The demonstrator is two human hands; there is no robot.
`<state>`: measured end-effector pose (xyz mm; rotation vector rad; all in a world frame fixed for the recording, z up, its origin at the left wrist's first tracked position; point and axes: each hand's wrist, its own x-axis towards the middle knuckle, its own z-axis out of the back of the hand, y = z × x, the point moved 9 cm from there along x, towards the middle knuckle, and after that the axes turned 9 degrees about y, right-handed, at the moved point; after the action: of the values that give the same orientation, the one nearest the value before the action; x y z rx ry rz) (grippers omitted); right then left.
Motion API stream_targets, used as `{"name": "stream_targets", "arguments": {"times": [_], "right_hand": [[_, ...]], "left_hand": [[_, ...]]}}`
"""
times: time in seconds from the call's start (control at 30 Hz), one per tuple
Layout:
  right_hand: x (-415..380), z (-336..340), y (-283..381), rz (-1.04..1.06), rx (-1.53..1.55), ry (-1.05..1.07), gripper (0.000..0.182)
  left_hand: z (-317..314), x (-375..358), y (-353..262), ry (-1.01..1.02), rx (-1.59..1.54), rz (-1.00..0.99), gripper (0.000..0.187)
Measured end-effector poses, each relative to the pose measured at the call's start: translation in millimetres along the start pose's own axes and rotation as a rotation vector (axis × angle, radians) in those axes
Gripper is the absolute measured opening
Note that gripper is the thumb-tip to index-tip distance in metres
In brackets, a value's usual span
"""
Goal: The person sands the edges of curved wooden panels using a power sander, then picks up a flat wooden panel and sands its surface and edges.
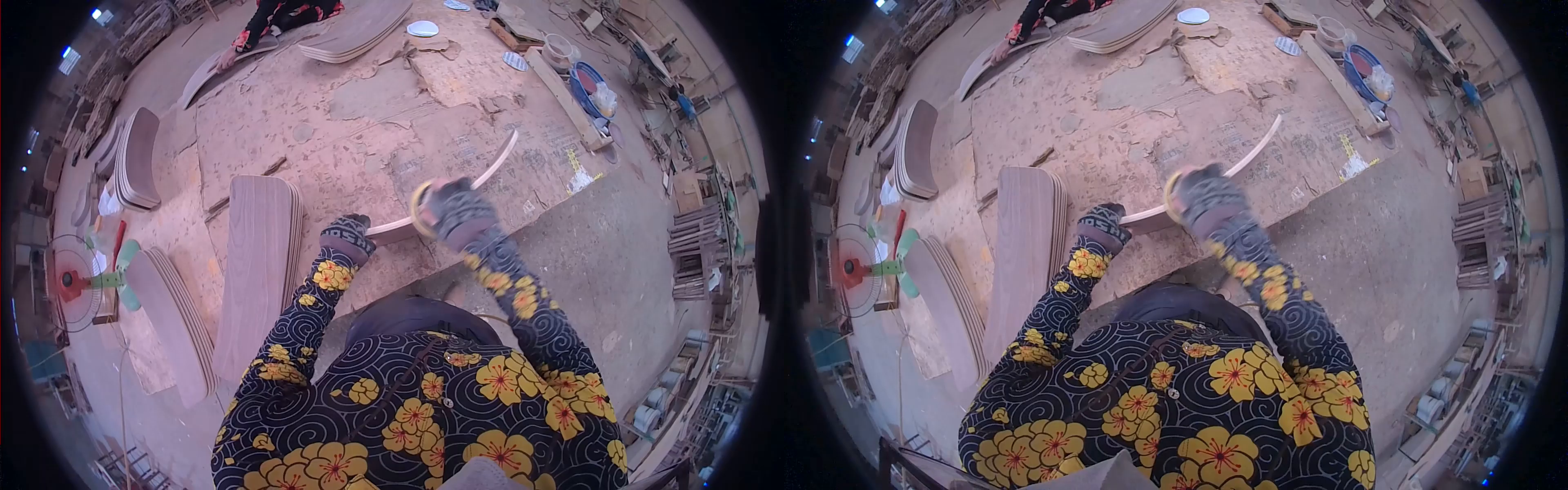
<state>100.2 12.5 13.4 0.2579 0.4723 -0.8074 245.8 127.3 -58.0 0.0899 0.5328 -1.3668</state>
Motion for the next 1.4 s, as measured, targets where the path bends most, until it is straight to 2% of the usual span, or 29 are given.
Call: {"name": "stream_targets", "arguments": {"times": [0.03, 0.07, 0.17, 0.2, 0.27, 0.33, 0.4, 0.5, 0.57, 0.6, 0.7, 0.73, 0.8, 0.87, 0.93, 0.97, 1.0, 1.07, 1.13, 1.23, 1.27, 1.33, 1.4], "right_hand": [[-21.7, 4.0, 27.1, 0.019, 0.057, -0.098, 0.042], [-33.9, 10.4, 41.2, 0.041, 0.115, -0.196, 0.038], [-8.5, -0.1, 34.4, -0.001, 0.106, -0.367, 0.034], [-3.7, 24.2, 24.2, 0.034, 0.183, -0.076, 0.038], [12.7, 13.3, -49.1, 0.009, 0.111, -0.254, 0.045], [-4.9, 36.7, -100.7, -0.159, -0.009, -0.396, 0.048], [7.3, 16.8, -149.9, -0.310, 0.067, -0.466, 0.051], [18.4, -6.2, -98.6, -0.109, 0.048, -0.307, 0.056], [7.0, -24.3, -27.5, -0.025, 0.072, -0.379, 0.057], [-17.2, -20.0, 8.5, 0.062, 0.071, -0.492, 0.057], [-43.3, -12.4, 28.9, 0.166, 0.249, -0.606, 0.055], [-42.1, -10.3, 14.4, 0.193, 0.159, -0.740, 0.058], [-28.0, -6.5, -56.9, 0.038, 0.366, -0.702, 0.061], [-17.7, 7.2, -121.3, -0.067, 0.328, -0.639, 0.064], [-18.1, 24.6, -140.4, -0.294, 0.299, -0.487, 0.061], [-2.0, 21.9, -146.0, -0.317, 0.136, -0.421, 0.057], [13.4, 19.3, -151.1, -0.333, -0.029, -0.361, 0.057], [24.8, 1.6, -61.5, -0.001, -0.383, 0.025, 0.055], [31.2, -16.0, 1.0, 0.085, -0.262, 0.054, 0.056], [-16.8, 9.0, 27.3, 0.014, 0.154, -0.239, 0.052], [-12.2, 18.6, 22.5, -0.064, 0.121, -0.128, 0.059], [36.7, -4.2, -47.0, -0.025, 0.033, -0.198, 0.067], [21.6, 22.5, -80.3, -0.151, -0.062, -0.158, 0.069]], "left_hand": [[-1.2, 0.0, -1.6, -0.043, 0.011, -0.037, 0.042], [-3.1, 0.1, -1.6, 0.002, 0.031, -0.014, 0.042], [-3.7, -0.3, 0.7, 0.015, -0.006, -0.008, 0.043], [-2.9, 0.4, -0.5, 0.033, 0.001, -0.008, 0.043], [-7.4, 2.9, 3.4, -0.046, -0.004, -0.036, 0.041], [-6.5, 1.5, 4.9, -0.120, -0.029, -0.054, 0.041], [-8.0, 0.0, 2.4, -0.099, -0.043, -0.052, 0.042], [-6.7, 0.2, 3.4, -0.078, -0.067, -0.042, 0.041], [-0.2, -0.2, 3.0, -0.069, -0.066, -0.043, 0.039], [2.0, -1.3, 2.4, -0.075, -0.071, -0.047, 0.037], [5.7, -3.4, 1.8, -0.063, -0.074, -0.058, 0.037], [2.6, -1.0, 1.5, -0.061, -0.053, -0.086, 0.037], [-0.8, -2.9, 3.0, -0.097, -0.064, -0.109, 0.038], [0.4, -2.9, 1.0, -0.086, -0.052, -0.123, 0.039], [-4.5, 0.1, 1.8, -0.110, -0.059, -0.128, 0.039], [-3.6, 0.0, 2.7, -0.121, -0.062, -0.126, 0.039], [-4.5, 1.0, 4.8, -0.105, -0.060, -0.114, 0.040], [-2.0, 0.4, 4.0, -0.070, -0.057, -0.093, 0.040], [-0.8, -1.3, 5.6, -0.109, -0.069, -0.083, 0.041], [3.3, -4.5, 2.6, -0.063, -0.085, -0.071, 0.042], [3.6, -5.6, 1.9, -0.032, -0.094, -0.064, 0.042], [4.5, -6.8, 3.7, -0.035, -0.091, -0.057, 0.043], [4.0, -4.6, 4.3, -0.049, -0.090, -0.058, 0.044]]}}
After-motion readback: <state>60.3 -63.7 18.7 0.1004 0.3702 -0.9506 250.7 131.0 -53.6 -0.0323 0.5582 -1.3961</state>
